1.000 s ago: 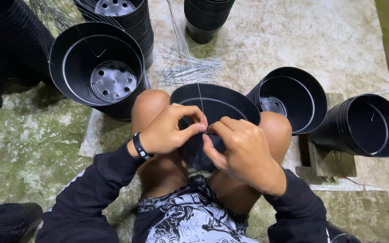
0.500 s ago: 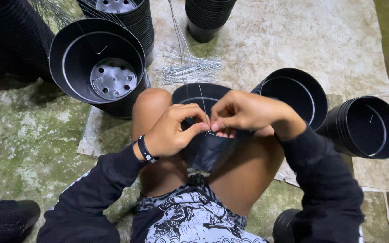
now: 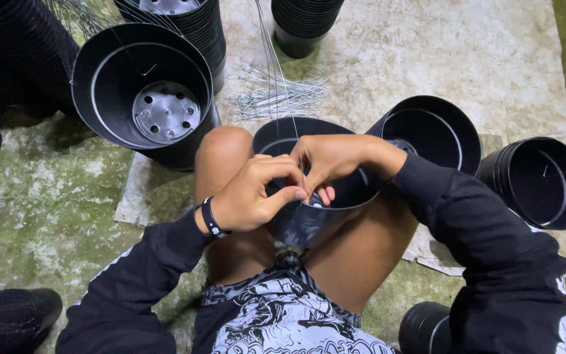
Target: The person sits on the floor and uses pliers to cut and bend metal wires, then inserts the wires into the holes of black plastic plant pots to create hanging loops. The person repeats this process for multiple pots.
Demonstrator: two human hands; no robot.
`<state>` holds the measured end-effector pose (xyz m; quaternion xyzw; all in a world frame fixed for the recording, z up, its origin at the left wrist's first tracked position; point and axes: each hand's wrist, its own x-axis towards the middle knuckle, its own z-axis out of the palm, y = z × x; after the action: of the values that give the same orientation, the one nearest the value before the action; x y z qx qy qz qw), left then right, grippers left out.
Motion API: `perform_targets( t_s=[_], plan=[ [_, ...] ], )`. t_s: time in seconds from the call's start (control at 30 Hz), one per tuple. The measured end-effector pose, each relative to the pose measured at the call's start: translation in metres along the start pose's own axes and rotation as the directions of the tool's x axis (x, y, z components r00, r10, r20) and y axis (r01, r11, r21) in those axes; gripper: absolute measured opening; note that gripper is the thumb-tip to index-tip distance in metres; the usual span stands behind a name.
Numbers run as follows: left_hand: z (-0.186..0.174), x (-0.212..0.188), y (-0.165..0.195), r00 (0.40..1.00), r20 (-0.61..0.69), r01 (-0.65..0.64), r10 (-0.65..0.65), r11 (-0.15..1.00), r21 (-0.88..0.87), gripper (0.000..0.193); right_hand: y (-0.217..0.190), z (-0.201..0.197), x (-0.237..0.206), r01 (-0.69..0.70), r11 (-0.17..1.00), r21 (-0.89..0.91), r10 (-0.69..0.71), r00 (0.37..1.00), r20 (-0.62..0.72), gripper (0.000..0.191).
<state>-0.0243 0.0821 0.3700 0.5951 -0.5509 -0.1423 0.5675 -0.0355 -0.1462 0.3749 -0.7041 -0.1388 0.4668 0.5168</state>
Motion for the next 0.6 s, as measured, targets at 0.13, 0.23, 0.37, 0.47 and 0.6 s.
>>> perform_targets(
  t_s=[0.13, 0.23, 0.37, 0.47, 0.6],
  plan=[
    [0.0, -0.003, 0.003, 0.999, 0.001, 0.043, -0.043, 0.998, -0.049, 0.008, -0.012, 0.011, -0.009, 0.015, 0.998, -0.063, -0.019, 0.997, -0.07, 0.021],
    [-0.003, -0.002, 0.004, 0.999, -0.034, 0.03, -0.032, 0.997, -0.072, 0.009, -0.026, 0.021, -0.035, 0.074, 0.986, -0.15, -0.109, 0.964, -0.241, 0.02],
    [-0.001, 0.001, 0.004, 0.995, -0.07, 0.074, -0.076, 0.997, -0.038, 0.009, -0.034, 0.062, -0.06, 0.164, 0.752, -0.638, -0.516, 0.75, -0.415, 0.015],
    [0.001, 0.002, 0.005, 0.995, -0.081, 0.064, -0.064, 0.998, -0.007, 0.008, -0.032, 0.106, -0.063, -0.022, 0.748, -0.663, -0.533, 0.576, -0.62, 0.014],
    [0.0, 0.004, 0.003, 0.993, -0.088, 0.081, -0.084, 0.996, -0.033, 0.007, -0.026, 0.136, -0.047, -0.129, 0.695, -0.707, -0.637, 0.346, -0.689, 0.019]
  ],
)
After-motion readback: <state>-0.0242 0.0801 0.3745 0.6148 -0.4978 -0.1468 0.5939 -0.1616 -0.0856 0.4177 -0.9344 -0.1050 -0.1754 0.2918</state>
